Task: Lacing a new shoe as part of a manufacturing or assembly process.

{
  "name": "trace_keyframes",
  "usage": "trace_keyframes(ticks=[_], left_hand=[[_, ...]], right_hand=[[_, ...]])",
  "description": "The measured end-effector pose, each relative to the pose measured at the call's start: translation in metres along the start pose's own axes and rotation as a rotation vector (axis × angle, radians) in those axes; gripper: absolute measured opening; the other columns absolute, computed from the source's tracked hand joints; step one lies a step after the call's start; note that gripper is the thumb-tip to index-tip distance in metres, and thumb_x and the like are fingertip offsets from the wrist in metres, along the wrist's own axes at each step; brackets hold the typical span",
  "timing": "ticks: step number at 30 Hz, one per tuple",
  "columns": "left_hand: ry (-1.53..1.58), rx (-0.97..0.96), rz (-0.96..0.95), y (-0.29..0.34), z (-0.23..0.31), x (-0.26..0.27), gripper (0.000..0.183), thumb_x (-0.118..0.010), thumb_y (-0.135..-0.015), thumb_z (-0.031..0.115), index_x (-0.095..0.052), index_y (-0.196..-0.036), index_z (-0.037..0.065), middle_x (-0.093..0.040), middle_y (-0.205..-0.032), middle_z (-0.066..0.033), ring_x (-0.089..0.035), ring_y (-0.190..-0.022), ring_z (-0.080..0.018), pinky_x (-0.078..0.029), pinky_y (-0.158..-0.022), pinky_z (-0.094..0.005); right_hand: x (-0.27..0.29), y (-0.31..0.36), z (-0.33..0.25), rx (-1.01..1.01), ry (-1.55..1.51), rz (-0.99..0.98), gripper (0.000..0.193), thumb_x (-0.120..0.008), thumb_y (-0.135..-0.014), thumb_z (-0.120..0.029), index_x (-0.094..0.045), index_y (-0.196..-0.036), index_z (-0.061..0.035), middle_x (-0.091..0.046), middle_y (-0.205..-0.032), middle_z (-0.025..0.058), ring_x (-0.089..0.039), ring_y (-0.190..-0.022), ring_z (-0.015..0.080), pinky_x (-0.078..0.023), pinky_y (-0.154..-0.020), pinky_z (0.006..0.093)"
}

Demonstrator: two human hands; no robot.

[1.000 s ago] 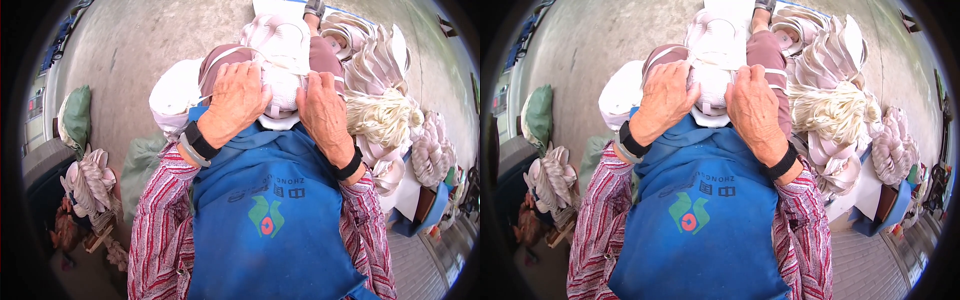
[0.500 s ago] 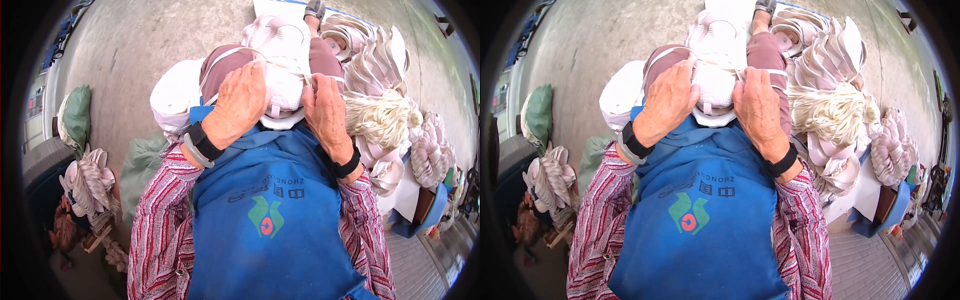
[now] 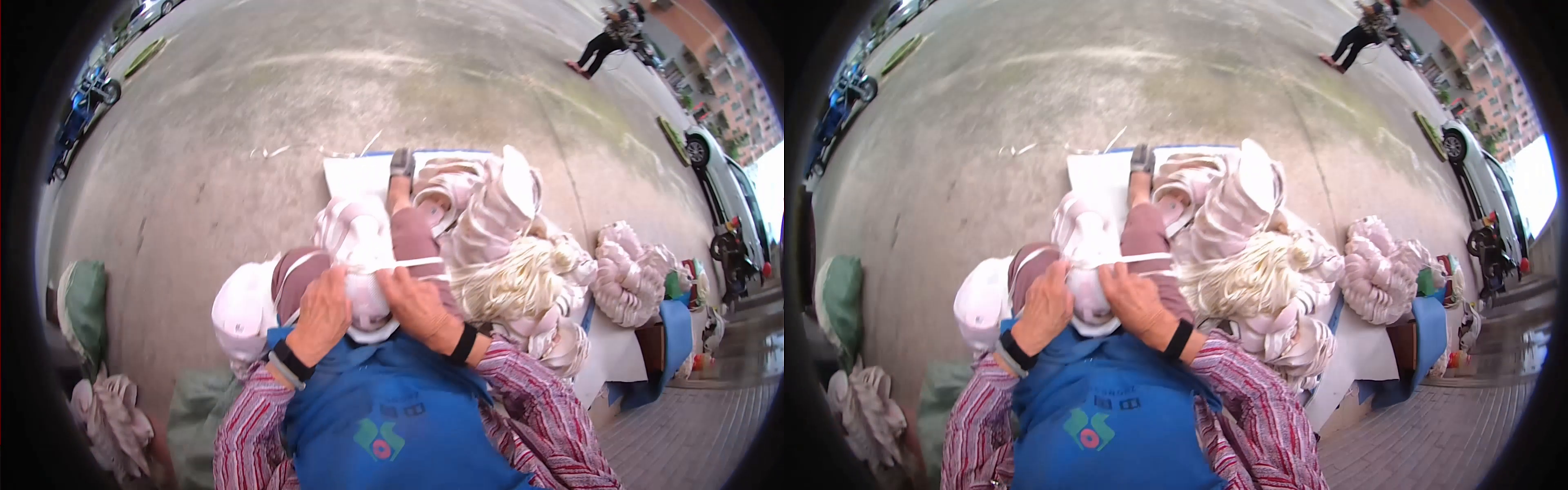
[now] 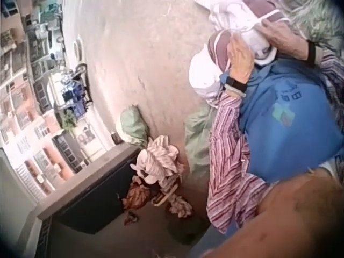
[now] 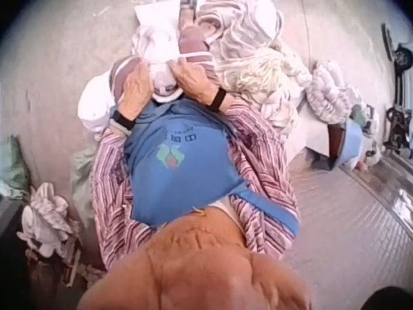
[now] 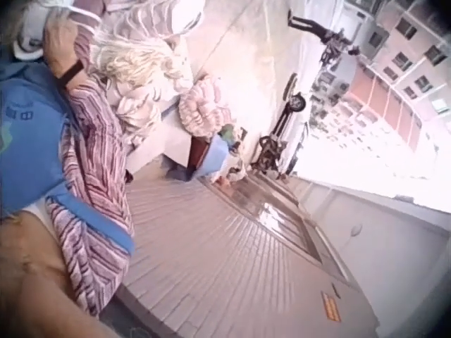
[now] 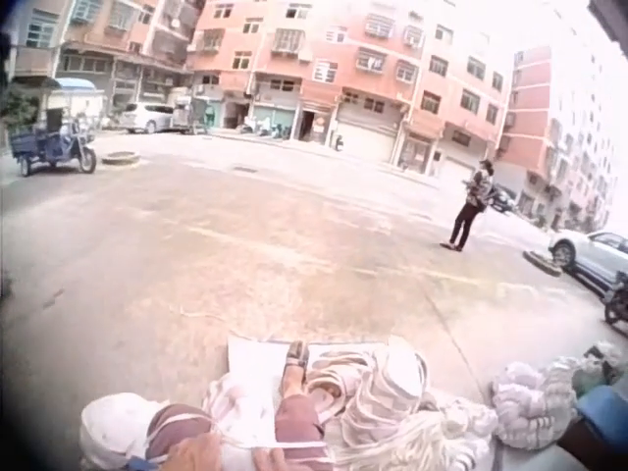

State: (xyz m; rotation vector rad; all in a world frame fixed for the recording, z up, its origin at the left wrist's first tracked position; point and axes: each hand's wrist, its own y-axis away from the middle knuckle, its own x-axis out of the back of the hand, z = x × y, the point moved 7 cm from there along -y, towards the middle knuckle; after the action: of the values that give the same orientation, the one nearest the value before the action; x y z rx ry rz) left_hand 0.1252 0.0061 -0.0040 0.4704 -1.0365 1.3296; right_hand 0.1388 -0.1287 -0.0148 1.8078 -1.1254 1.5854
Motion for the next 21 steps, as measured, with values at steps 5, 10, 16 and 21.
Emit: trace_keyframes(ticks=[5, 10, 16, 21], left_hand=[[-0.220, -0.046, -0.107, 0.011, -0.003, -0.001, 0.027, -0.058, -0.077, 0.006, -0.051, -0.102, 0.007, -0.054, -0.086, -0.0148, -0.059, -0.072, -0.0313, -0.046, -0.061, -0.0420], [-0.318, -0.089, -0.121, 0.002, 0.004, -0.002, 0.014, -0.055, -0.078, 0.005, -0.054, -0.092, 0.007, -0.058, -0.082, -0.0172, -0.060, -0.068, -0.0348, -0.049, -0.060, -0.0442], [-0.270, -0.151, -0.111, -0.002, -0.004, -0.008, 0.012, -0.055, -0.079, 0.007, -0.055, -0.090, 0.008, -0.057, -0.080, -0.0160, -0.059, -0.066, -0.0349, -0.047, -0.058, -0.0439], [-0.085, -0.132, -0.108, -0.003, -0.006, -0.003, 0.016, -0.058, -0.077, 0.011, -0.059, -0.092, 0.005, -0.050, -0.093, -0.0178, -0.052, -0.087, -0.0367, -0.042, -0.073, -0.0460]], right_hand=[[0.006, -0.009, -0.032, 0.196, 0.206, 0.139, 0.011, -0.057, -0.073, -0.012, -0.059, -0.070, -0.0021, -0.050, -0.083, 0.0117, -0.053, -0.073, 0.0218, -0.046, -0.054, 0.0331], [-0.001, -0.014, -0.027, 0.263, 0.235, 0.104, 0.010, -0.056, -0.073, -0.012, -0.058, -0.071, -0.0026, -0.049, -0.084, 0.0123, -0.053, -0.075, 0.0232, -0.046, -0.062, 0.0342], [0.000, -0.014, -0.023, 0.213, -0.350, 0.094, 0.015, -0.056, -0.076, -0.006, -0.052, -0.089, 0.0009, -0.047, -0.090, 0.0155, -0.055, -0.080, 0.0326, -0.046, -0.073, 0.0383], [0.034, -0.014, -0.059, 0.278, -0.789, 0.229, 0.020, -0.058, -0.080, -0.008, -0.051, -0.098, -0.0023, -0.047, -0.095, 0.0165, -0.053, -0.087, 0.0340, -0.045, -0.079, 0.0402]])
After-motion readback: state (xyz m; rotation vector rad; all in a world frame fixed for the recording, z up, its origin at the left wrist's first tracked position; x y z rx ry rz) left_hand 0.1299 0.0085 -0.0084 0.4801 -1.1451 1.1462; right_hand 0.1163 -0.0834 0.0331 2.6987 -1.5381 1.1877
